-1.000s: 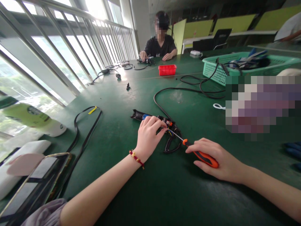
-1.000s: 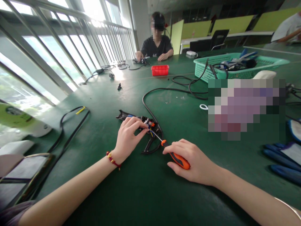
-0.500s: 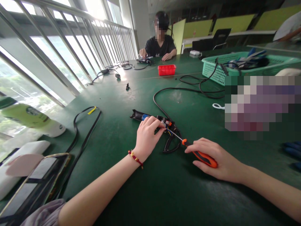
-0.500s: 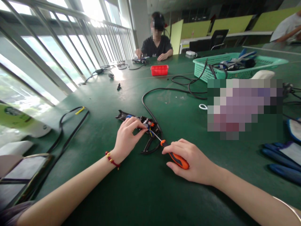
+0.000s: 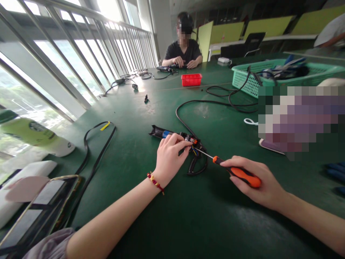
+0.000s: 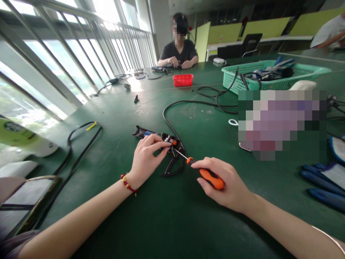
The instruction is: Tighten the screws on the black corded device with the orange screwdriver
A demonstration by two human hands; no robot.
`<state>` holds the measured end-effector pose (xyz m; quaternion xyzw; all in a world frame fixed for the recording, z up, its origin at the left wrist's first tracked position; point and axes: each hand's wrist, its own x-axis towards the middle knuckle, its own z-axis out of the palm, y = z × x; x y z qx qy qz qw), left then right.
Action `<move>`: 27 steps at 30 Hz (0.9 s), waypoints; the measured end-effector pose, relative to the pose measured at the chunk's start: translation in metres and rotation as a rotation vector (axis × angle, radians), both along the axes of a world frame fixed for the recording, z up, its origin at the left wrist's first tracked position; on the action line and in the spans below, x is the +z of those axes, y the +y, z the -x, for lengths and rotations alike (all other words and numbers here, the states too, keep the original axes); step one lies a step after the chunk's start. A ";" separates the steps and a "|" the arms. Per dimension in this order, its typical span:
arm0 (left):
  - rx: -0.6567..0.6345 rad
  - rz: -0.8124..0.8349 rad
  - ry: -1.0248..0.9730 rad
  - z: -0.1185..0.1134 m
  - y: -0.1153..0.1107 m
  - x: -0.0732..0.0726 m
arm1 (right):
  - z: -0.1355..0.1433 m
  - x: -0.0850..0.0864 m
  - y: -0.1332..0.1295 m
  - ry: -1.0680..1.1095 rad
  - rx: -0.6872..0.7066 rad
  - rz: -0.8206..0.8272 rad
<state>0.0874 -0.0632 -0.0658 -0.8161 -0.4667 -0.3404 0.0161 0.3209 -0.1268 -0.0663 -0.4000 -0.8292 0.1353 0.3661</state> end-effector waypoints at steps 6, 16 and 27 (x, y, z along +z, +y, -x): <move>0.028 0.015 0.009 0.000 -0.001 0.001 | -0.003 0.002 -0.004 0.097 -0.008 -0.081; 0.048 0.028 0.111 0.012 0.008 0.010 | 0.000 0.002 -0.003 0.094 0.055 -0.036; 0.002 0.057 0.319 0.042 0.032 0.007 | 0.000 0.002 -0.002 0.116 0.063 -0.023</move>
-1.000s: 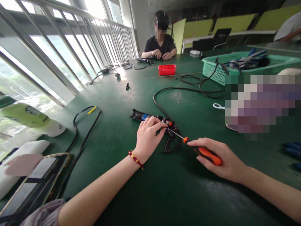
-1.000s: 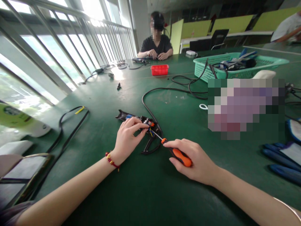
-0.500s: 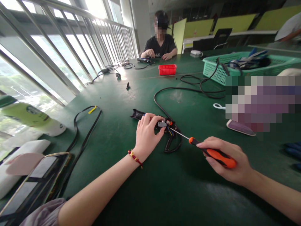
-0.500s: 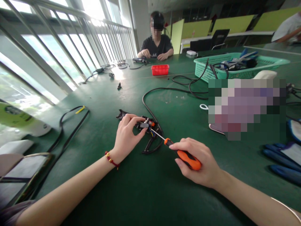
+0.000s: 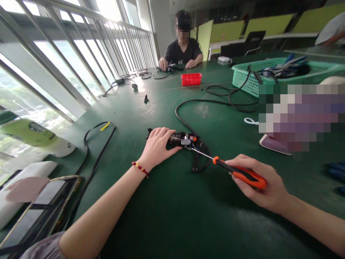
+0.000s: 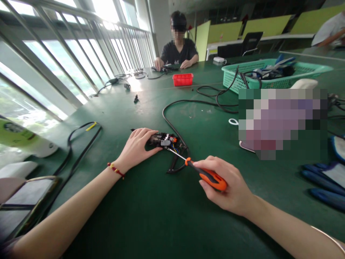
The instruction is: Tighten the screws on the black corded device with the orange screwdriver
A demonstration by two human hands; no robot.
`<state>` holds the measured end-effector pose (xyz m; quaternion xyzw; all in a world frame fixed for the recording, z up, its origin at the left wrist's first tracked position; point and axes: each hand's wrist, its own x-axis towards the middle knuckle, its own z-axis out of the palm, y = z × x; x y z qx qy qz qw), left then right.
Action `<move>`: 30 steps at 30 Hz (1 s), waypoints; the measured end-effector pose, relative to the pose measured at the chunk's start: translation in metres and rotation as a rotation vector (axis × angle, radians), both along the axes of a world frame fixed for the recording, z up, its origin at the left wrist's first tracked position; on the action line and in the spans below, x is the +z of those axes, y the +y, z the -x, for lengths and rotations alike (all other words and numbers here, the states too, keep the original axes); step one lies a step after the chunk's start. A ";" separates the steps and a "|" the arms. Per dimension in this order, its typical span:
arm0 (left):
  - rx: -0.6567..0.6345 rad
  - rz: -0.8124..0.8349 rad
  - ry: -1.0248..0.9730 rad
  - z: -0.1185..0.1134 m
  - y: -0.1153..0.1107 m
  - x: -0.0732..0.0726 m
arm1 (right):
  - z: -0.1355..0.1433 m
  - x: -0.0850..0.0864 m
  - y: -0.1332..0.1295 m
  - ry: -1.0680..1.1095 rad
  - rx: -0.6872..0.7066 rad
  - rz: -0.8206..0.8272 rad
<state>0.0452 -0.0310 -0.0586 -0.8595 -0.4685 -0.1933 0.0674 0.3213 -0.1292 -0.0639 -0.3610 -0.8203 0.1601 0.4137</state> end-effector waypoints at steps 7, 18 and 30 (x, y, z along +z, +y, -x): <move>0.111 -0.068 0.048 -0.008 -0.006 0.000 | 0.003 0.000 0.001 0.078 -0.006 0.015; 0.155 -0.085 0.086 -0.016 -0.012 0.000 | 0.001 -0.005 0.003 0.078 -0.033 0.059; 0.108 -0.105 0.074 -0.015 -0.011 -0.001 | 0.002 -0.005 0.004 0.066 -0.016 0.096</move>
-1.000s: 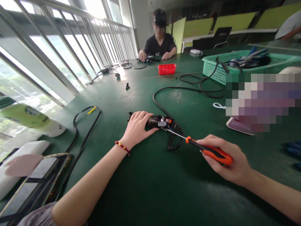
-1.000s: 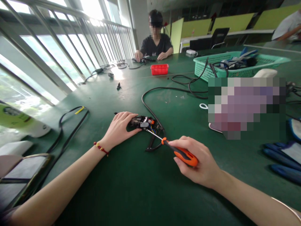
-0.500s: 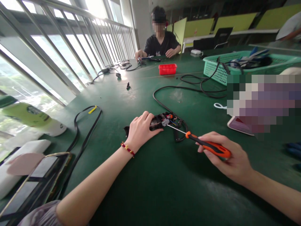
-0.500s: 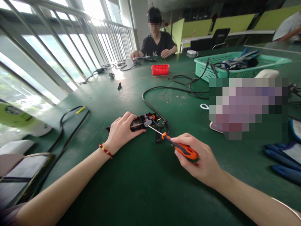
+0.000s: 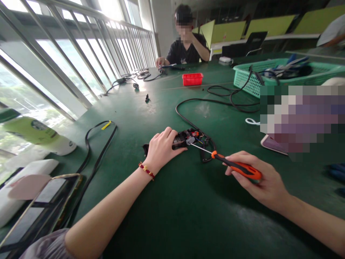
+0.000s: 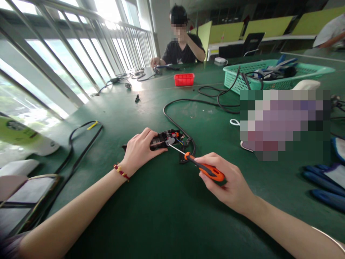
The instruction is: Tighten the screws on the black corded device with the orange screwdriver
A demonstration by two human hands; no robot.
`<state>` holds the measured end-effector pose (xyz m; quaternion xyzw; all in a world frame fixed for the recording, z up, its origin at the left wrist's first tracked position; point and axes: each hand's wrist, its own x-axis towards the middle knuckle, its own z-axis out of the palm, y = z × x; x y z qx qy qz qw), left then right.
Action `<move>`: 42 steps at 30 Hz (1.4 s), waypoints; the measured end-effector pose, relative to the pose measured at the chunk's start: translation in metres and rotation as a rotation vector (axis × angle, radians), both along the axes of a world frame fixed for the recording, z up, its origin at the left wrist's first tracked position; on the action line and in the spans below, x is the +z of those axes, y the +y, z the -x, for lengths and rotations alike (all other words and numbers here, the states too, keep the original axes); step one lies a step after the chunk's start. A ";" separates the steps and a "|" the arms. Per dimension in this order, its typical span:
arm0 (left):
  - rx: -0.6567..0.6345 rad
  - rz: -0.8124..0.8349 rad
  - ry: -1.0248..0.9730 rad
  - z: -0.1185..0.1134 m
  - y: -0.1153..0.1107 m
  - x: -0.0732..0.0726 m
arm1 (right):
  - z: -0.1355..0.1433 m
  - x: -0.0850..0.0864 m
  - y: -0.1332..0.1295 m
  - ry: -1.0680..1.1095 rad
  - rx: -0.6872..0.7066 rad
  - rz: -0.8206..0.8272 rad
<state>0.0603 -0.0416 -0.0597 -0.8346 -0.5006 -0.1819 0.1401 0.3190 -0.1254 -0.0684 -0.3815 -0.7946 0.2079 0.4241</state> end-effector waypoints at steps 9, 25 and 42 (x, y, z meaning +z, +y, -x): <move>-0.036 0.004 0.032 0.000 0.000 0.001 | -0.002 0.002 -0.001 0.012 -0.040 -0.010; -0.047 0.009 0.040 0.001 0.000 0.002 | -0.003 0.000 -0.001 0.064 -0.051 -0.026; -0.023 0.048 0.026 -0.002 -0.006 0.006 | -0.003 -0.001 -0.002 0.064 -0.055 -0.038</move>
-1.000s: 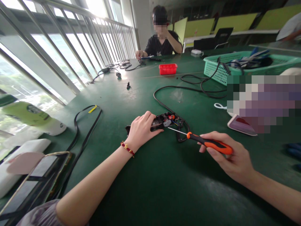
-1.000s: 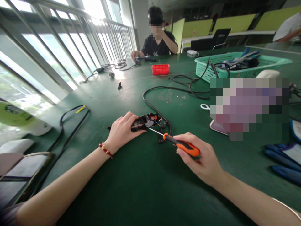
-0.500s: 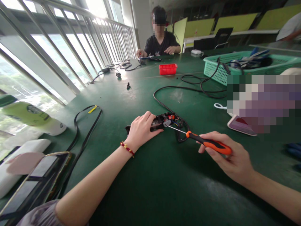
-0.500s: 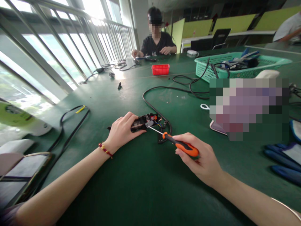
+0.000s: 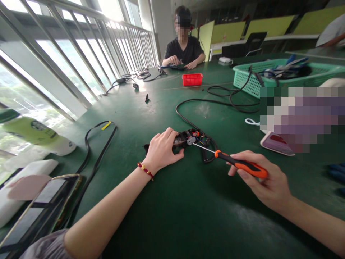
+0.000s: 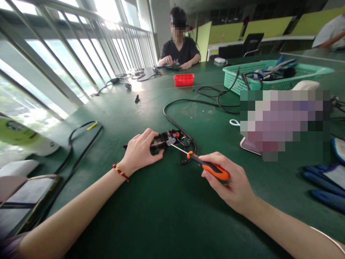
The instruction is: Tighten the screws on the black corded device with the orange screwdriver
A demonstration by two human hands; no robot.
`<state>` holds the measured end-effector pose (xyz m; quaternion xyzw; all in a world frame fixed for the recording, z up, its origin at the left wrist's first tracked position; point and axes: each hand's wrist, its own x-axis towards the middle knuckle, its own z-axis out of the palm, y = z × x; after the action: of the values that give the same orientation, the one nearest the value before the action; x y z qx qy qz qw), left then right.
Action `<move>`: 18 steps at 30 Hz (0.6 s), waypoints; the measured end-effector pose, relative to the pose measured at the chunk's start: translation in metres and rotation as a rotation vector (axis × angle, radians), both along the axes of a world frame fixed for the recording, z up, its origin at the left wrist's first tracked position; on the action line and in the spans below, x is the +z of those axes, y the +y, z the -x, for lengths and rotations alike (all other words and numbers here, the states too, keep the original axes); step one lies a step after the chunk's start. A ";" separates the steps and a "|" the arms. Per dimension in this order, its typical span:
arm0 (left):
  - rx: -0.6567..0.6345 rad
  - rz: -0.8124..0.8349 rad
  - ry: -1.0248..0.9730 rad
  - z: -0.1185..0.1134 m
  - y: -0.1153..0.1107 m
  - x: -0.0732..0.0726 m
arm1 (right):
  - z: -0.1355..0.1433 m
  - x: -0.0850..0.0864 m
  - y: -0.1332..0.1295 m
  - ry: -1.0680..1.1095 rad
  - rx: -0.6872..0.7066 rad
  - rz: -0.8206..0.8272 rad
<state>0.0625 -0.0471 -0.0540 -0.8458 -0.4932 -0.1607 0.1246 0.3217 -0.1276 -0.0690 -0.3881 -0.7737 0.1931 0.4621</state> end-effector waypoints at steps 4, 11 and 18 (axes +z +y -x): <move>-0.010 0.008 0.005 0.000 -0.002 0.002 | 0.000 0.000 0.000 -0.001 0.001 0.001; -0.022 0.019 0.014 0.002 0.000 0.001 | 0.000 0.000 0.001 -0.004 0.010 0.029; -0.005 0.029 0.012 0.001 0.000 0.002 | 0.000 0.000 0.001 -0.019 0.012 0.022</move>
<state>0.0614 -0.0474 -0.0523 -0.8498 -0.4924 -0.1486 0.1149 0.3212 -0.1266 -0.0689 -0.3902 -0.7781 0.2010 0.4493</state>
